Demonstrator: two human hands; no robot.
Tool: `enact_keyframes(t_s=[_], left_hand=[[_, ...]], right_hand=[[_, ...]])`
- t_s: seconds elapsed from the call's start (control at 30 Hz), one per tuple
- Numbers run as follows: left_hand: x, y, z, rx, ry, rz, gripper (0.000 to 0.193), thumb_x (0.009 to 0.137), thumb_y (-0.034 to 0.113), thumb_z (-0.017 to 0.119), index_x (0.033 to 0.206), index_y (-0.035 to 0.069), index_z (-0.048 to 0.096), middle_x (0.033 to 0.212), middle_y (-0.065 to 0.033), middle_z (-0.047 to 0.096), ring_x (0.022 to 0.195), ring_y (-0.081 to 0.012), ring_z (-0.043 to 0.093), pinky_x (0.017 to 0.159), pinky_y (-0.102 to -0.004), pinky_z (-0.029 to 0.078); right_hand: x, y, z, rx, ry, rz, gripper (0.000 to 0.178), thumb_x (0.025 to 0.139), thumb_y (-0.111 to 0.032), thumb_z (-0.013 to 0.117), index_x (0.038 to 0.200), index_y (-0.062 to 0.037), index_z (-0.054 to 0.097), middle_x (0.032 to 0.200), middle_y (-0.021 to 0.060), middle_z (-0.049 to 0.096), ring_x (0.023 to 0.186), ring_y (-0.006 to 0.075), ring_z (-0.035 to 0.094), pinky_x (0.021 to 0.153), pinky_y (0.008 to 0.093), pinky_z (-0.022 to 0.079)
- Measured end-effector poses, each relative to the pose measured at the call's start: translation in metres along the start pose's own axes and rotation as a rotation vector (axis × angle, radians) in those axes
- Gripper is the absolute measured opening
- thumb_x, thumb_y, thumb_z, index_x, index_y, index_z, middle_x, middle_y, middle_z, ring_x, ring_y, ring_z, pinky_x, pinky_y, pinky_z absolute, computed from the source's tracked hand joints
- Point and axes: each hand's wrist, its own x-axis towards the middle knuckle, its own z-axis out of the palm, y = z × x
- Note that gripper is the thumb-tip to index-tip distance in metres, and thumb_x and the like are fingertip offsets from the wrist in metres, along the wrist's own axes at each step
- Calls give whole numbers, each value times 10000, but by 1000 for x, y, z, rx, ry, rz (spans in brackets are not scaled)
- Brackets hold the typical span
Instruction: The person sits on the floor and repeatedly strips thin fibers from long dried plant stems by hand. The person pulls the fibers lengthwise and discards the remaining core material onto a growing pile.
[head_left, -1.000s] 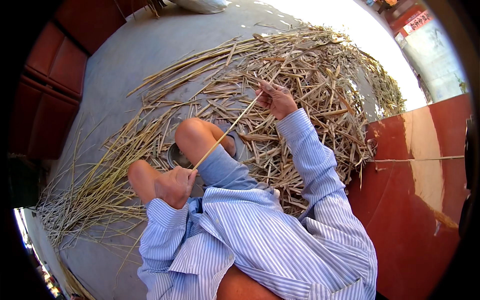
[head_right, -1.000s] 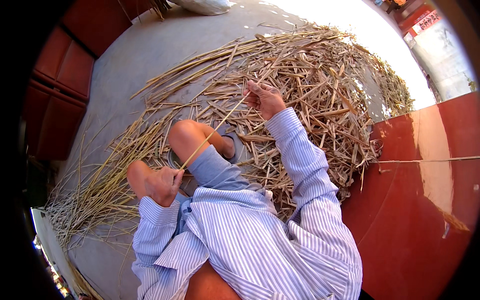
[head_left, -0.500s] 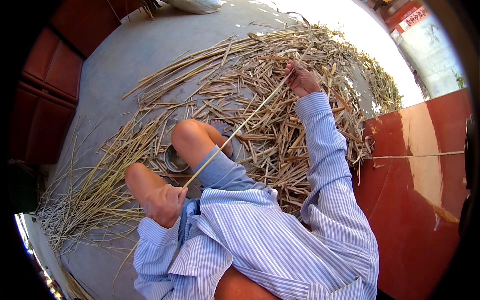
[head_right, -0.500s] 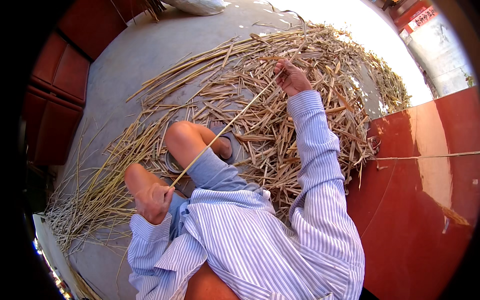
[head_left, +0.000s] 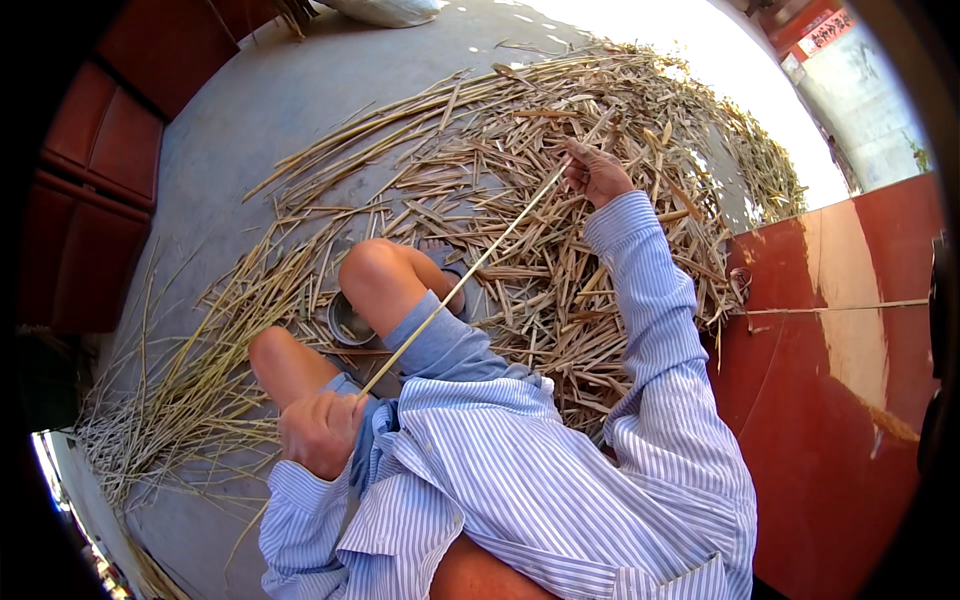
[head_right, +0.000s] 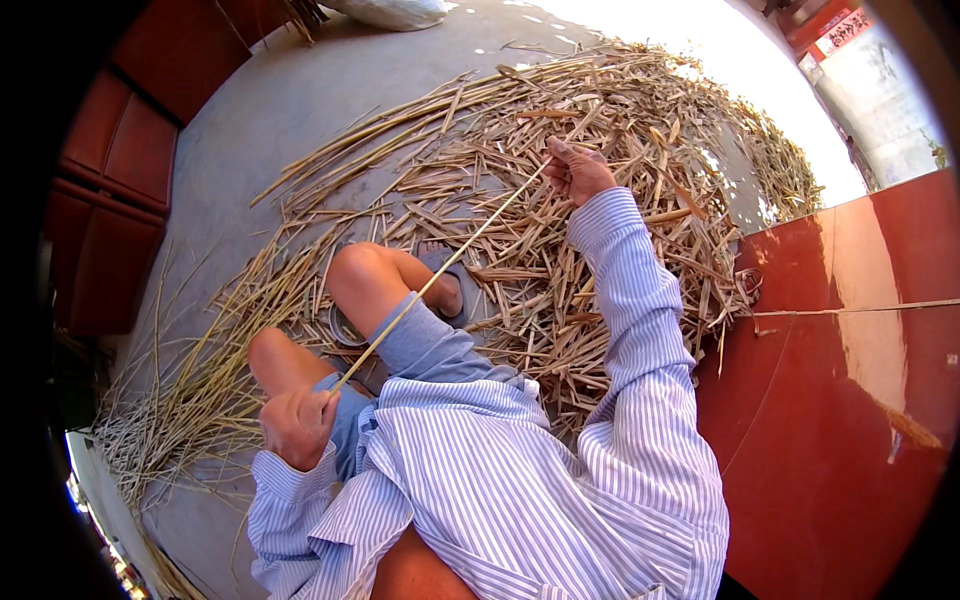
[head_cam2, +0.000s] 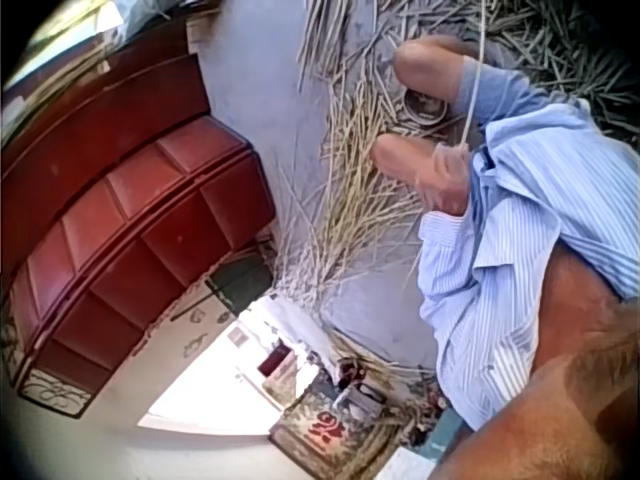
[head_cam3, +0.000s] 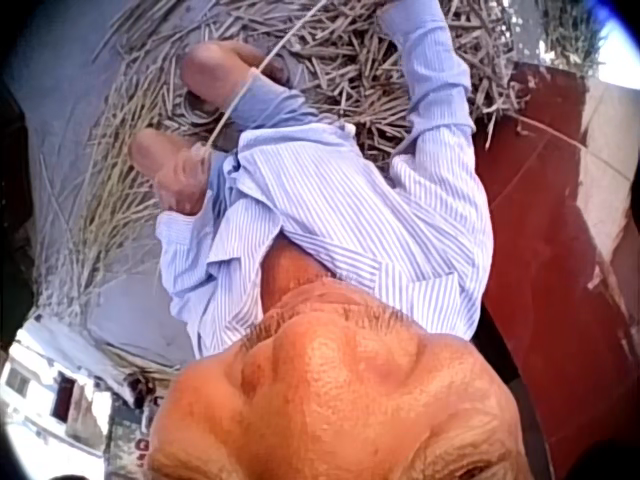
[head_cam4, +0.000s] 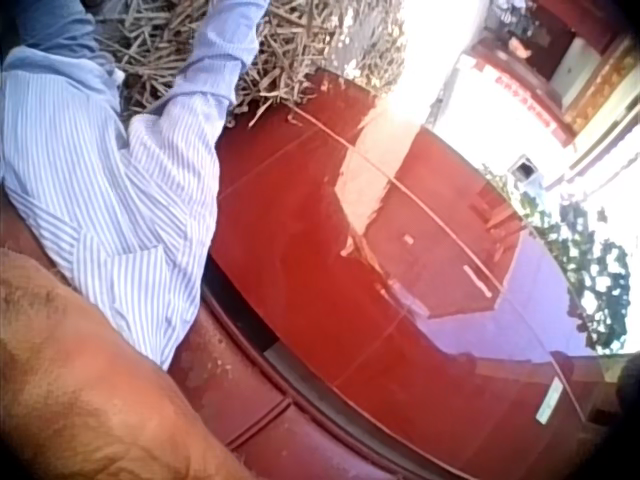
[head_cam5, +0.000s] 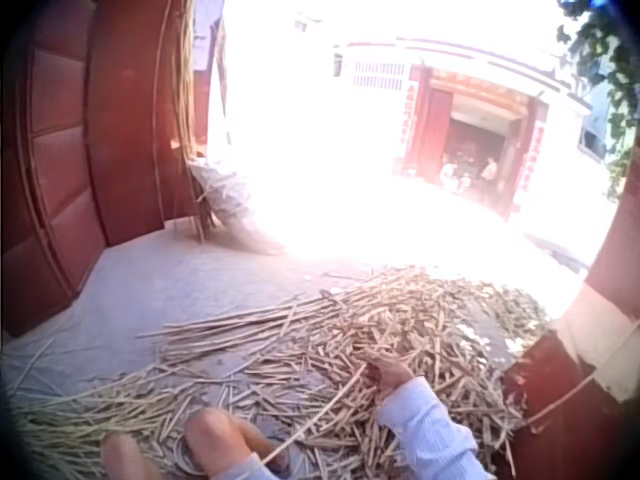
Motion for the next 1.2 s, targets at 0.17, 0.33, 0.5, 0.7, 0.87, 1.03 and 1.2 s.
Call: enact_keyframes(t_s=[0.17, 0.33, 0.5, 0.7, 0.87, 1.03, 1.2], left_hand=[[-22, -7, -19, 22, -51, -12, 249, 700, 72, 785, 792, 61, 554, 615, -97, 502, 488, -268, 504, 430, -387, 377], [-28, -12, -13, 22, -50, -3, 238, 716, 89, 777, 773, 66, 546, 610, -88, 489, 492, -259, 501, 433, -383, 377], [-29, -13, -9, 30, -65, 8, 233, 744, 126, 762, 766, 67, 538, 610, -70, 467, 499, -238, 496, 439, -378, 376], [-29, -13, -4, 51, -65, 1, 228, 747, 129, 758, 759, 76, 536, 610, -68, 469, 496, -243, 496, 444, -384, 380], [-40, -19, 4, 72, -71, -7, 231, 754, 142, 750, 750, 82, 527, 606, -73, 462, 491, -253, 490, 445, -389, 381], [-48, -22, 15, 61, -93, -19, 235, 755, 147, 748, 738, 93, 519, 605, -73, 451, 493, -255, 489, 446, -390, 382], [-49, -22, 17, 95, -66, -22, 250, 755, 152, 749, 718, 97, 507, 605, -68, 445, 496, -246, 489, 446, -383, 388]], right_hand=[[26, -38, -57, -34, 284, -15, 258, 858, -354, 725, 861, -109, 645, 680, -30, 607, 585, 84, 598, 496, 231, 500], [9, -44, -51, 39, -23, -61, 164, 952, -255, 612, 957, -92, 618, 873, 26, 678, 768, 120, 642, 658, 267, 541], [-21, -36, -13, 6, -207, -12, 110, 933, -196, 636, 963, -92, 616, 926, 54, 700, 798, 134, 674, 674, 278, 567], [-20, -26, -16, -230, -154, -1, 165, 899, -225, 687, 967, -84, 635, 890, 47, 703, 808, 140, 685, 738, 281, 571], [-35, -31, -10, -283, -218, 33, 181, 859, -181, 727, 966, -73, 628, 890, 51, 695, 783, 144, 682, 731, 282, 569], [-33, -34, -13, -304, -264, 33, 171, 826, -108, 739, 935, -60, 616, 888, 69, 691, 774, 156, 682, 706, 276, 572], [-21, -24, -7, -484, -241, 26, 166, 812, -37, 725, 917, -45, 596, 828, 68, 667, 721, 152, 673, 636, 245, 572]])
